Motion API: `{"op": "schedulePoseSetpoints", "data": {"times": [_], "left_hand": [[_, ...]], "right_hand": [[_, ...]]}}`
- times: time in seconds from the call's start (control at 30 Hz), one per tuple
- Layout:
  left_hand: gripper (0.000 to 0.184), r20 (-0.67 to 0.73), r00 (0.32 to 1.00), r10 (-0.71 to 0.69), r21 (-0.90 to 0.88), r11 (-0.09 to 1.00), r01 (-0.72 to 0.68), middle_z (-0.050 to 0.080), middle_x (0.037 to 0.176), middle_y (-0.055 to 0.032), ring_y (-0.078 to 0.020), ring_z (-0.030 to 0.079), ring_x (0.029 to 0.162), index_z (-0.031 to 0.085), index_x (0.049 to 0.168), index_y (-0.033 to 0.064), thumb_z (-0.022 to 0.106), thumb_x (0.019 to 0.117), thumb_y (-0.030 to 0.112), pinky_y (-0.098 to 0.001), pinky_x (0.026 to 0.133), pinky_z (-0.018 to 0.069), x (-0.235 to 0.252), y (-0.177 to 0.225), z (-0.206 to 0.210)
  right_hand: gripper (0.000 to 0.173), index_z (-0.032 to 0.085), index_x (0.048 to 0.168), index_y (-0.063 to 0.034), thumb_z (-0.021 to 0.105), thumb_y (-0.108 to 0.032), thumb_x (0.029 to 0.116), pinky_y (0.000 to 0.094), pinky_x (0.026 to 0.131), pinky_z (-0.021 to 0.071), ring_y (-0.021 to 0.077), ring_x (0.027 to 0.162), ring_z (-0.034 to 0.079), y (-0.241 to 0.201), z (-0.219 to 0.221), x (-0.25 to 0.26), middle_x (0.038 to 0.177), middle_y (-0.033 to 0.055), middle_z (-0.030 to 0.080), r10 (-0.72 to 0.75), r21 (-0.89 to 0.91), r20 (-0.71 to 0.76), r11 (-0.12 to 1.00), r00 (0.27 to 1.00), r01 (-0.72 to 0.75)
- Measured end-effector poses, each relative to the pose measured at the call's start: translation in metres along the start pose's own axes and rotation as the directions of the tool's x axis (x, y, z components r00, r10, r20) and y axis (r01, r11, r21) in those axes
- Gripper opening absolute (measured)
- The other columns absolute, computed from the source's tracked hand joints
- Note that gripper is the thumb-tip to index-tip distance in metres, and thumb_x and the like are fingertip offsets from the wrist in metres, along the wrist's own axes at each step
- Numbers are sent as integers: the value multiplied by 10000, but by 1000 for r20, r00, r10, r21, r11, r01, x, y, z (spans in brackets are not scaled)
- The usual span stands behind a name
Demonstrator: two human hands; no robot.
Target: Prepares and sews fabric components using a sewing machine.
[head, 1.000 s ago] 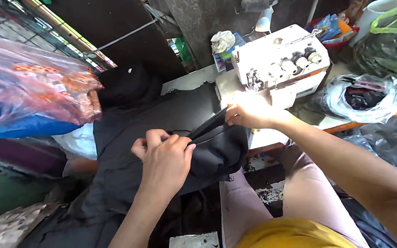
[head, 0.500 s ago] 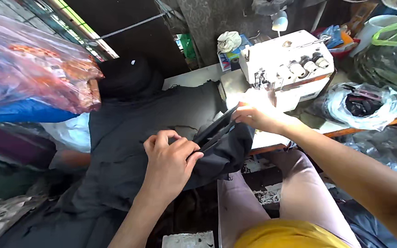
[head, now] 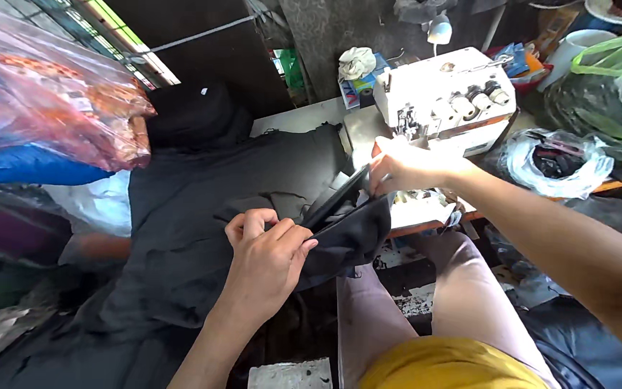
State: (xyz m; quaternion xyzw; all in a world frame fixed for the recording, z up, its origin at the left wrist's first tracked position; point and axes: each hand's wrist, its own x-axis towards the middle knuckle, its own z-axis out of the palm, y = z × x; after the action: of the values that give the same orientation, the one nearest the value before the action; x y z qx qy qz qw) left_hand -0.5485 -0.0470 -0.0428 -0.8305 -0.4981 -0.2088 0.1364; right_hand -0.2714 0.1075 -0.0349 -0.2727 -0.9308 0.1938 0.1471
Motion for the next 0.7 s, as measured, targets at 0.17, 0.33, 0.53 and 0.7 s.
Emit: {"op": "schedulePoseSetpoints", "data": {"times": [0.17,0.33,0.53,0.7], "left_hand": [[330,-37,998,-44,-149,988,38,631,749,94,-162,537,940,756,883,220,540,1015,431,-454,908,303,2,-8,4],[268,-27,999,-45,-415,909,30,640,770,148,-10,525,921,739,866,208,564,996,363,-349,952,307,11,-2,-5],[239,-200,964,-175,-614,789,16,634,864,176,58,545,946,660,953,240,697,916,473,-250,969,376,30,24,2],[1012,-166,969,-183,-211,967,146,704,1058,-123,-375,566,977,562,1447,170,826,583,628,-608,858,368,56,77,95]], "right_hand": [[234,808,914,-121,650,-288,956,394,799,468,119,825,621,41,9,-23,810,-7,690,-268,113,-101,954,958,278],[95,797,842,-119,747,-191,879,396,847,445,169,899,609,1,22,-17,804,4,682,-238,123,-229,955,944,271],[115,784,904,-111,710,-196,929,385,941,401,163,1029,568,-44,29,-23,886,-25,679,-255,177,-478,909,840,377],[162,764,907,-154,687,-288,955,239,890,519,63,1074,578,-34,22,-105,1064,-54,635,87,439,-682,842,726,312]]}}
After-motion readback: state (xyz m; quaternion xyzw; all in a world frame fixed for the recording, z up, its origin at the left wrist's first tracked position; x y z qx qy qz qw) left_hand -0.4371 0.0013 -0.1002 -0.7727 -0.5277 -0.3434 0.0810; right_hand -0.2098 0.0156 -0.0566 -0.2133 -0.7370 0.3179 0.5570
